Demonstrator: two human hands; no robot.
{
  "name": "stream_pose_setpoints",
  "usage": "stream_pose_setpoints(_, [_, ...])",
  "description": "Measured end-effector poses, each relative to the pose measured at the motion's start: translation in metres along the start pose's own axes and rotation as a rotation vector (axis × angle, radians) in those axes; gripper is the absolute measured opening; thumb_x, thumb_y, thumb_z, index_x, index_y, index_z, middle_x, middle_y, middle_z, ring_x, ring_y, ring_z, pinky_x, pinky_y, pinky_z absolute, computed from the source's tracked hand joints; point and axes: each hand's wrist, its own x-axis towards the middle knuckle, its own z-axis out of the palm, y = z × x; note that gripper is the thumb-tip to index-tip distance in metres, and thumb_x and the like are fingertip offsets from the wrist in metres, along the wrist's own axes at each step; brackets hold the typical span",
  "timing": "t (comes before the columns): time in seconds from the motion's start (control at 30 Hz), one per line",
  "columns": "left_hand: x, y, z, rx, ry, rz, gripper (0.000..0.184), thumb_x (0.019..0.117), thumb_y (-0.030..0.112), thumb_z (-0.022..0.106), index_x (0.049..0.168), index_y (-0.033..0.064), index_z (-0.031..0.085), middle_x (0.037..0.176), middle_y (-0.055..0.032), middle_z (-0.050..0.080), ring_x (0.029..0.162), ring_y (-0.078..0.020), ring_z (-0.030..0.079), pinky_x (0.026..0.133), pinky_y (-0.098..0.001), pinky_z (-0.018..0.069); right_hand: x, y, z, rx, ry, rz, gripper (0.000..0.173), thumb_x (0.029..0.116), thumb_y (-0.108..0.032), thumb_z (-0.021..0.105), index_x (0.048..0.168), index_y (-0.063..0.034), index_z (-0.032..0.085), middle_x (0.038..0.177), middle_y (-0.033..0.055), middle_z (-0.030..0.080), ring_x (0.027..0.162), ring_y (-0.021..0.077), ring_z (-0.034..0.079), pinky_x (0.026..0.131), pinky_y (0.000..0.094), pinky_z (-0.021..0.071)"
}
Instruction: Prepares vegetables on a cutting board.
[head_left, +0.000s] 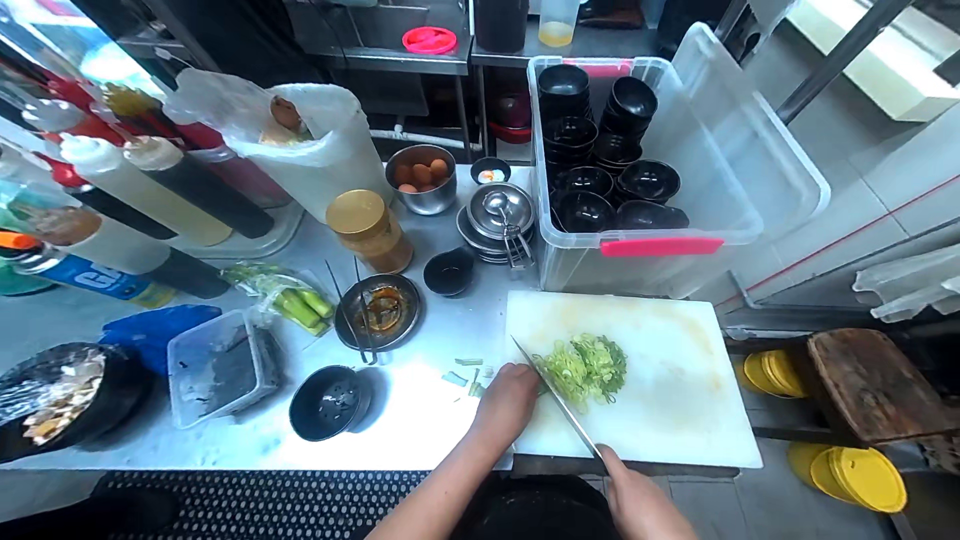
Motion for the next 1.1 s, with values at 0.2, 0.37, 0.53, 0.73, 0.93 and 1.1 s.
stream_pose_setpoints(0.2, [-0.001,-0.003,0.003,0.003,0.027,-0.001,0.03,0.1051,0.023,0.047,0.108,0.0092,0.073,0.115,-0.0044,0.071,0.116,-0.0198,0.063,0.105,-0.0341,0.0486,-0.006,-0.015,-0.018,-0.036,-0.011,-0.002,0.051,0.106,-0.02,0.043,0.156,-0.0226,0.037,0.096,0.02,0.073,0.09,0.0411,0.073,0.078,0.059,0.0573])
stream_pose_setpoints(0.37, [-0.003,-0.005,0.004,0.023,0.052,0.014,0.029,0.1048,0.024,0.048,0.105,0.011,0.074,0.113,-0.0022,0.071,0.114,-0.0181,0.064,0.103,-0.0326,0.0493,0.012,-0.012,-0.003,-0.01,-0.003,0.01,0.049,0.106,-0.019,0.043,0.155,-0.0249,0.038,0.097,0.0189,0.073,0.09,0.0397,0.073,0.078,0.0585,0.0577])
stream_pose_setpoints(0.53, [-0.003,-0.004,0.004,0.019,0.067,0.02,0.029,0.1047,0.024,0.048,0.105,0.0101,0.074,0.112,-0.0034,0.072,0.113,-0.0196,0.064,0.102,-0.0334,0.0499,-0.008,-0.016,-0.017,-0.021,-0.01,-0.003,0.051,0.1058,-0.019,0.043,0.156,-0.0212,0.038,0.095,0.0202,0.073,0.09,0.0412,0.073,0.077,0.0589,0.0573])
stream_pose_setpoints(0.73, [-0.005,-0.005,0.005,0.026,0.058,0.016,0.029,0.1049,0.024,0.048,0.103,0.0117,0.074,0.113,-0.0016,0.071,0.114,-0.0176,0.064,0.103,-0.0322,0.0499,0.019,-0.02,-0.004,-0.008,-0.008,0.008,0.049,0.1059,-0.02,0.044,0.154,-0.0253,0.037,0.097,0.0172,0.072,0.09,0.0376,0.073,0.078,0.0569,0.058])
stream_pose_setpoints(0.93, [-0.008,-0.005,0.01,0.039,0.117,0.035,0.028,0.1043,0.024,0.049,0.102,0.0106,0.074,0.111,-0.0029,0.072,0.113,-0.0192,0.065,0.1,-0.0333,0.0519,-0.012,-0.018,-0.012,-0.018,-0.03,0.023,0.048,0.1066,-0.021,0.043,0.155,-0.0221,0.038,0.096,0.0195,0.073,0.091,0.0407,0.073,0.077,0.0585,0.0575])
stream_pose_setpoints(1.1, [-0.008,-0.006,0.011,0.045,0.126,0.033,0.029,0.1047,0.024,0.048,0.102,0.012,0.074,0.111,-0.0014,0.072,0.114,-0.0174,0.064,0.102,-0.032,0.0511,0.02,-0.022,0.0,0.027,0.001,0.002,0.048,0.1064,-0.02,0.044,0.154,-0.0236,0.038,0.098,0.0186,0.072,0.09,0.0391,0.073,0.078,0.058,0.0578])
